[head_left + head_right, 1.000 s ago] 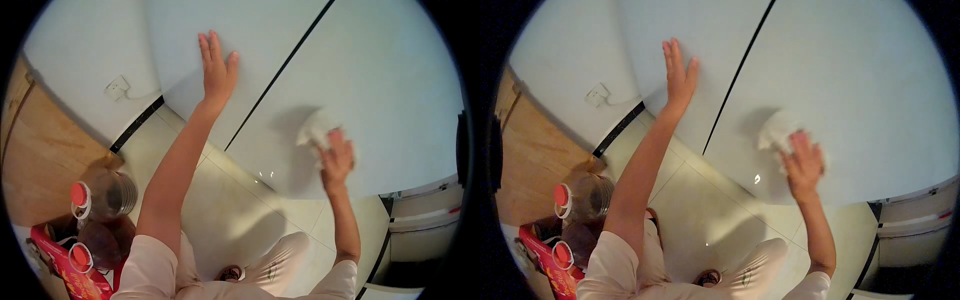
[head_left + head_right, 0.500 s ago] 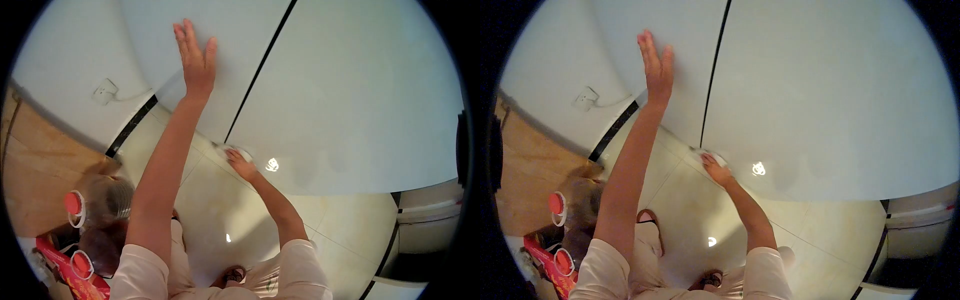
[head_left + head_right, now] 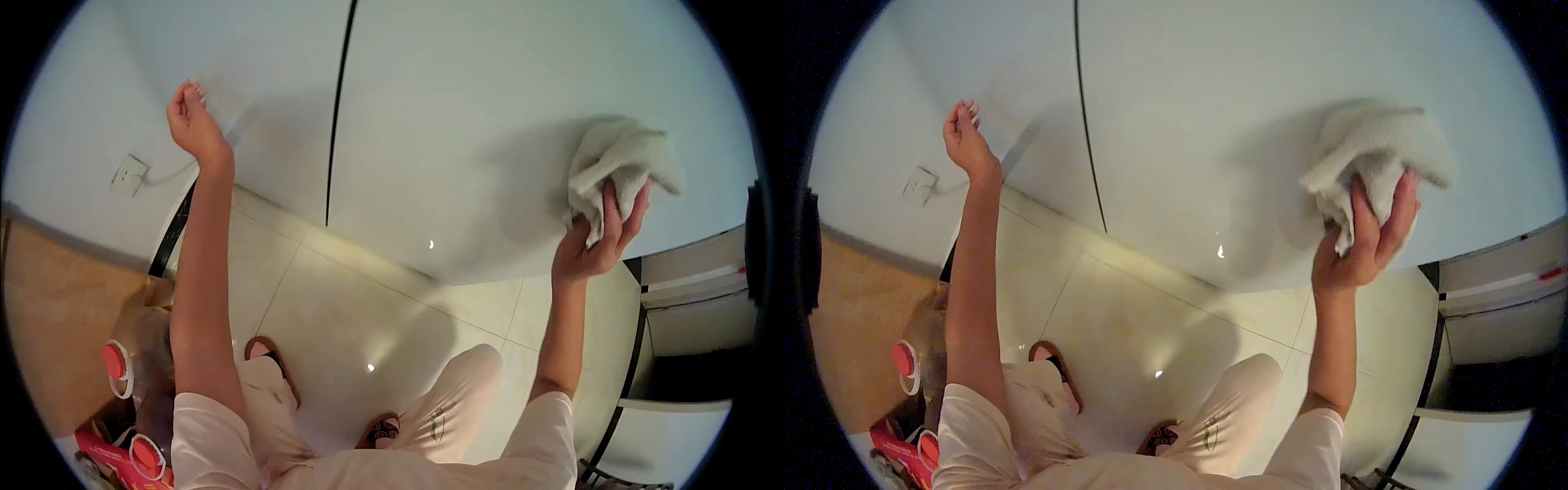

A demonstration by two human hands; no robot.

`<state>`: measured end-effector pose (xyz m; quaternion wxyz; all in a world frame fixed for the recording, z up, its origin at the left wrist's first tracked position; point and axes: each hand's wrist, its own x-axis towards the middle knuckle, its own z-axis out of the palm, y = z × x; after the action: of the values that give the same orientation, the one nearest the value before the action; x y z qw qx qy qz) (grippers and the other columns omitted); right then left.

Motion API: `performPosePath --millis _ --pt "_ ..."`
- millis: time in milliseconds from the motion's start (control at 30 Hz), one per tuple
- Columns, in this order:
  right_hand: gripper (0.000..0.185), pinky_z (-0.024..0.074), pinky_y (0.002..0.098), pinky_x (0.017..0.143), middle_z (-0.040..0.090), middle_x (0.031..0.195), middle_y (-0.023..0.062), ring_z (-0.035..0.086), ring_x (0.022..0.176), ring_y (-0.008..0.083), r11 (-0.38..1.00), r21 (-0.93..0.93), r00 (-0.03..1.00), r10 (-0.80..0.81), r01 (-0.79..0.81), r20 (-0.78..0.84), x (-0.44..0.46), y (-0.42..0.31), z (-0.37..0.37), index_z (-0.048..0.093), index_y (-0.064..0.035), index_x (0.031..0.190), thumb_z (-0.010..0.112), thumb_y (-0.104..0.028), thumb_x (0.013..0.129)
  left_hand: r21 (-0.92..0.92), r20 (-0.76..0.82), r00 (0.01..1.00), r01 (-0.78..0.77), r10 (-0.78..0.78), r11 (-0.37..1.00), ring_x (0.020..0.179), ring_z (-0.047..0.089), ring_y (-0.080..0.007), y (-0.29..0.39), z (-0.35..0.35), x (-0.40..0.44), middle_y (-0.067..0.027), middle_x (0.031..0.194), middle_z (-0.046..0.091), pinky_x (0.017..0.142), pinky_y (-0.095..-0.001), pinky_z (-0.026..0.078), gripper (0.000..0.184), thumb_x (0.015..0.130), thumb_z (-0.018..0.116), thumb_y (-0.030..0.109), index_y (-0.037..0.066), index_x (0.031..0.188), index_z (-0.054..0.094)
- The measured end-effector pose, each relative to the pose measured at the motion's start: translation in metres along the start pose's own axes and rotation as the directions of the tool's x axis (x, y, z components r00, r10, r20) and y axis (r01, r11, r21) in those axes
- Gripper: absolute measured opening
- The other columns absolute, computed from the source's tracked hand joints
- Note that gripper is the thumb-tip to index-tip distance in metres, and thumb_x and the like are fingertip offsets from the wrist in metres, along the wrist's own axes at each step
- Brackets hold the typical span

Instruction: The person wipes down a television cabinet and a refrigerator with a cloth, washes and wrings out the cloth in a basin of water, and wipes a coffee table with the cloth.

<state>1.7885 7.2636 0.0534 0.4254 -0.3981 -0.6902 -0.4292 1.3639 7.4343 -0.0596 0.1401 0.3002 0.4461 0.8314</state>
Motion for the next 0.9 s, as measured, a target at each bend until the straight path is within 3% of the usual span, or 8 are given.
performPosePath --millis 200,267,333,533,667,733,767,900 --pt "0.018 0.0278 0.0456 0.103 0.054 0.127 0.0026 0.046 0.121 0.0269 0.944 0.278 0.951 -0.238 0.179 0.196 -0.151 -0.049 0.081 0.061 -0.0151 0.092 0.066 -0.026 0.079 0.357 0.094 0.99 -0.13 0.103 0.925 0.121 0.039 -0.0279 -0.016 0.019 -0.027 -0.0184 0.129 0.042 0.1 -0.0357 0.032 0.043 0.094 0.044 0.025 -0.005 0.124 0.04" --pt "0.035 0.0279 0.0425 0.104 0.037 0.142 0.0008 0.031 0.132 0.0229 0.696 0.615 0.592 -0.333 -0.37 0.734 -0.227 -0.083 0.094 0.049 -0.0155 0.125 0.049 -0.026 0.091 0.433 0.153 0.973 -0.222 0.171 0.874 0.127 0.033 -0.0307 -0.022 0.027 -0.034 -0.0204 0.137 0.033 0.104 -0.0369 0.028 0.051 0.095 0.041 0.03 -0.005 0.131 0.033" --pt "0.042 0.0247 0.0415 0.106 0.025 0.147 -0.0015 0.024 0.135 0.0215 0.701 0.314 0.137 -0.298 -0.64 0.945 -0.318 -0.101 0.097 0.035 -0.0166 0.137 0.036 -0.027 0.096 0.437 0.168 0.971 -0.228 0.17 0.87 0.128 0.031 -0.0307 -0.035 0.028 -0.031 -0.0195 0.141 0.026 0.105 -0.0357 0.026 0.057 0.095 0.039 0.035 -0.004 0.136 0.027" --pt "0.044 0.0303 0.0403 0.105 0.027 0.146 0.0 0.027 0.133 0.0187 0.834 0.118 -0.071 -0.185 -0.539 0.98 -0.368 -0.015 0.01 0.035 -0.0171 0.137 0.036 -0.029 0.095 0.376 0.271 0.947 -0.268 0.171 0.887 0.138 0.007 -0.0354 -0.039 0.023 -0.032 -0.0258 0.146 0.013 0.112 -0.0398 0.01 0.061 0.097 0.031 0.036 -0.007 0.138 0.017" --pt "0.042 0.0296 0.0416 0.105 0.05 0.131 0.0005 0.046 0.121 0.021 0.883 0.222 0.372 -0.059 -0.413 0.926 -0.223 0.046 -0.062 0.049 -0.0141 0.127 0.056 -0.015 0.085 0.394 0.233 0.953 -0.276 0.195 0.877 0.138 0.007 -0.0356 -0.034 0.029 -0.038 -0.0255 0.146 0.012 0.112 -0.0399 0.009 0.061 0.097 0.029 0.036 -0.006 0.139 0.016" --pt "0.032 0.0319 0.0489 0.101 0.054 0.125 0.0077 0.048 0.12 0.0267 0.985 0.062 0.764 -0.165 0.161 0.624 -0.169 0.074 -0.081 0.057 -0.0116 0.109 0.064 -0.012 0.078 0.398 0.212 0.954 -0.281 0.211 0.873 0.138 0.007 -0.0356 -0.037 0.03 -0.038 -0.0252 0.146 0.012 0.112 -0.0398 0.009 0.06 0.098 0.028 0.036 -0.006 0.139 0.016" --pt "0.028 0.0316 0.0525 0.101 0.052 0.126 0.0132 0.045 0.122 0.0336 0.998 -0.03 0.896 -0.041 0.06 0.442 -0.134 0.078 -0.084 0.06 -0.0112 0.104 0.063 -0.007 0.077 0.391 0.21 0.958 -0.267 0.197 0.881 0.138 0.007 -0.0356 -0.036 0.03 -0.039 -0.0254 0.146 0.012 0.112 -0.0397 0.009 0.06 0.098 0.028 0.036 -0.006 0.139 0.016" --pt "0.025 0.0351 0.0494 0.099 0.048 0.128 0.0201 0.038 0.124 0.04 0.979 -0.201 0.999 0.026 -0.032 -0.031 -0.033 0.059 -0.061 0.059 -0.0029 0.111 0.056 -0.012 0.088 0.389 0.208 0.956 -0.275 0.207 0.879 0.137 0.008 -0.0354 -0.036 0.027 -0.036 -0.0255 0.146 0.013 0.112 -0.0391 0.01 0.061 0.098 0.028 0.037 -0.008 0.138 0.017"
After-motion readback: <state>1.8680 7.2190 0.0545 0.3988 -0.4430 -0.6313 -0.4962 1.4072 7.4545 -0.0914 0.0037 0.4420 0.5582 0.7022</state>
